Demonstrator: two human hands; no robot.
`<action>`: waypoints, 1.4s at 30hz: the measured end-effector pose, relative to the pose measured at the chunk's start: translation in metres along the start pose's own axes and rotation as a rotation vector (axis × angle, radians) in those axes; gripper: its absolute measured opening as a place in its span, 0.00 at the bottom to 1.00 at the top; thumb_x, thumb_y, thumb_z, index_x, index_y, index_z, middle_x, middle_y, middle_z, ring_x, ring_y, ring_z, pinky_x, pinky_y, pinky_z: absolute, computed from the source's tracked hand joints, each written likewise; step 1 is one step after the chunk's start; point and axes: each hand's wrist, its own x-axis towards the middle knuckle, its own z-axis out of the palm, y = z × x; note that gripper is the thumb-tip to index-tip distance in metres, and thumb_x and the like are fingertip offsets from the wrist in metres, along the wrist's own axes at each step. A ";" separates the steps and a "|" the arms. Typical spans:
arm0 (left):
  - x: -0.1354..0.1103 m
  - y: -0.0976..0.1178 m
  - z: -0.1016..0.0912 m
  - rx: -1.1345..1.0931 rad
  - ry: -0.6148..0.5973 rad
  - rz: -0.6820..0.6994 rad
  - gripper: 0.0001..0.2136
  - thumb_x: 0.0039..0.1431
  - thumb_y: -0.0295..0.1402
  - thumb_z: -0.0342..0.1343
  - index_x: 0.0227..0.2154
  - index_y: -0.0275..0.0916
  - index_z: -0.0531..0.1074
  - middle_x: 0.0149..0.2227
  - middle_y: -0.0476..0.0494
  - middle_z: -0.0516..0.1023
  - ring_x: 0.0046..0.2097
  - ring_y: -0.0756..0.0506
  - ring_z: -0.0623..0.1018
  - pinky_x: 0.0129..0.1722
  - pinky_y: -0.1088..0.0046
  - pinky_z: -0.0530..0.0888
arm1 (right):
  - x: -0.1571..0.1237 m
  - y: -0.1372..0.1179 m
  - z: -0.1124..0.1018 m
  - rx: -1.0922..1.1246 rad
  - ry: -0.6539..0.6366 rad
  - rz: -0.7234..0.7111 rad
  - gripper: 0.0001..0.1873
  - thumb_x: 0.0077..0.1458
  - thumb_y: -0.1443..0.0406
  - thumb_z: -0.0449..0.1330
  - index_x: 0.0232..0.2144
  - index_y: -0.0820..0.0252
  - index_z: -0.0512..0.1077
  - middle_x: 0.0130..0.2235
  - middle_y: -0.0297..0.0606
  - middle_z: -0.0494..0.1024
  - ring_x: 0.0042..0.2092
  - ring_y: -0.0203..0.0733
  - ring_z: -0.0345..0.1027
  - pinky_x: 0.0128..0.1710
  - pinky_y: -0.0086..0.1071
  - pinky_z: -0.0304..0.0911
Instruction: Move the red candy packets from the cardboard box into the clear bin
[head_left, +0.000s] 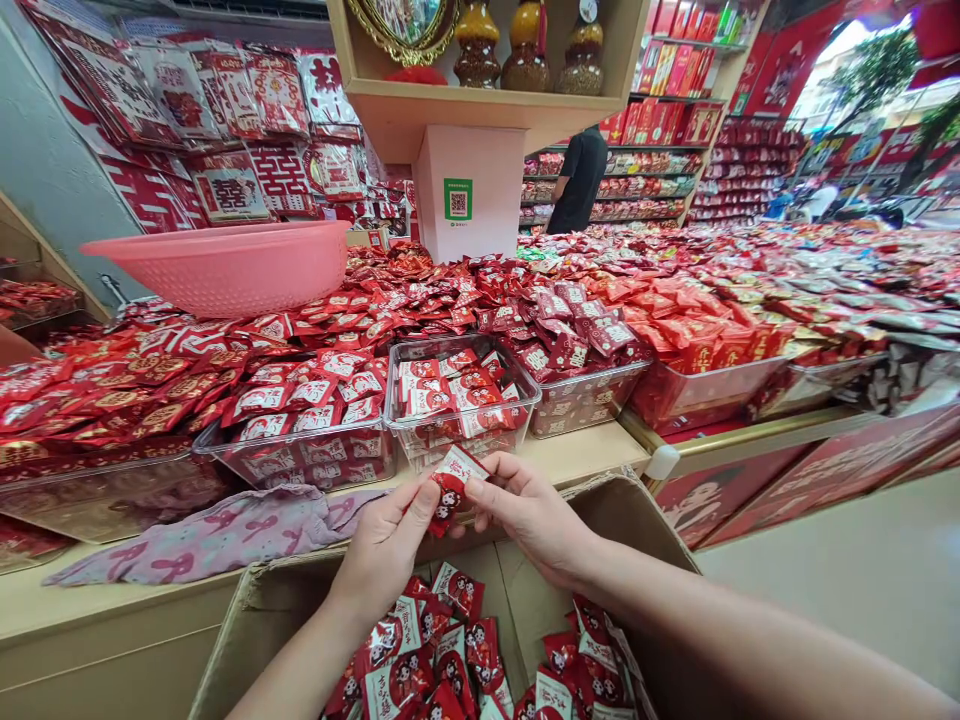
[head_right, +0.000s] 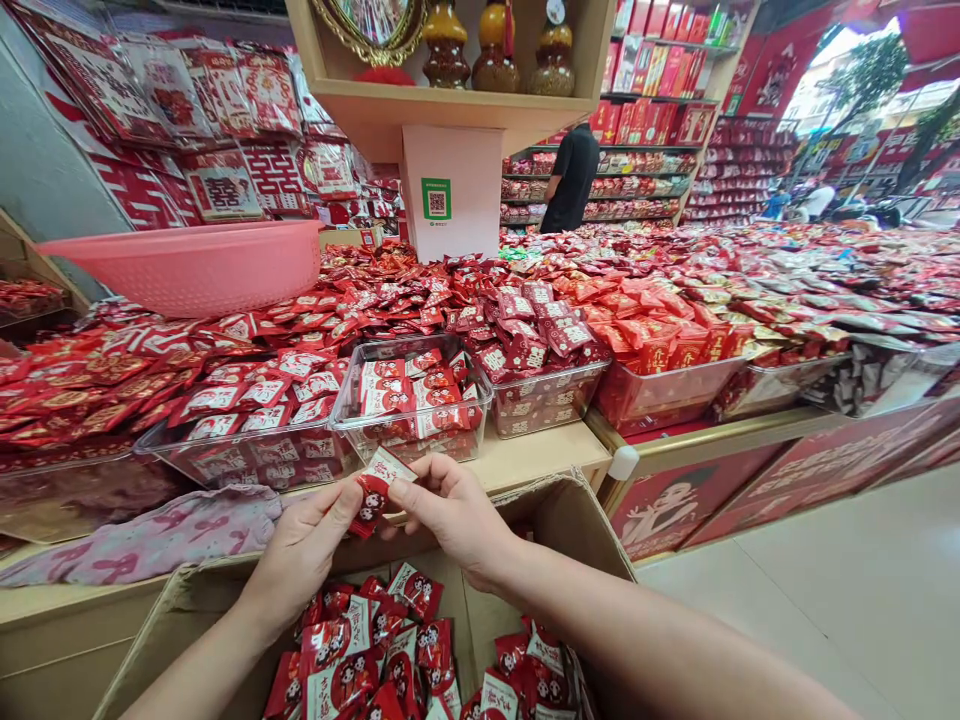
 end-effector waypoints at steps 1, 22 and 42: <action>0.000 -0.001 0.000 0.011 0.000 0.008 0.15 0.56 0.39 0.45 0.40 0.39 0.72 0.32 0.46 0.78 0.32 0.46 0.75 0.32 0.73 0.70 | 0.002 -0.002 0.000 0.010 0.033 -0.013 0.13 0.45 0.59 0.59 0.26 0.62 0.61 0.28 0.32 0.69 0.26 0.29 0.63 0.27 0.25 0.57; 0.094 0.039 -0.025 1.180 -0.048 0.324 0.13 0.53 0.36 0.44 0.26 0.43 0.75 0.26 0.47 0.78 0.30 0.45 0.74 0.29 0.74 0.64 | 0.130 -0.103 -0.037 -1.445 -0.459 -0.119 0.05 0.30 0.70 0.63 0.18 0.63 0.74 0.16 0.26 0.69 0.20 0.27 0.56 0.22 0.23 0.49; 0.121 0.061 -0.006 0.875 0.049 0.248 0.11 0.48 0.37 0.48 0.16 0.39 0.67 0.16 0.53 0.68 0.22 0.49 0.67 0.22 0.77 0.60 | 0.120 -0.100 -0.045 -1.032 -0.204 -0.365 0.04 0.42 0.70 0.57 0.25 0.66 0.66 0.23 0.30 0.67 0.25 0.29 0.59 0.26 0.24 0.55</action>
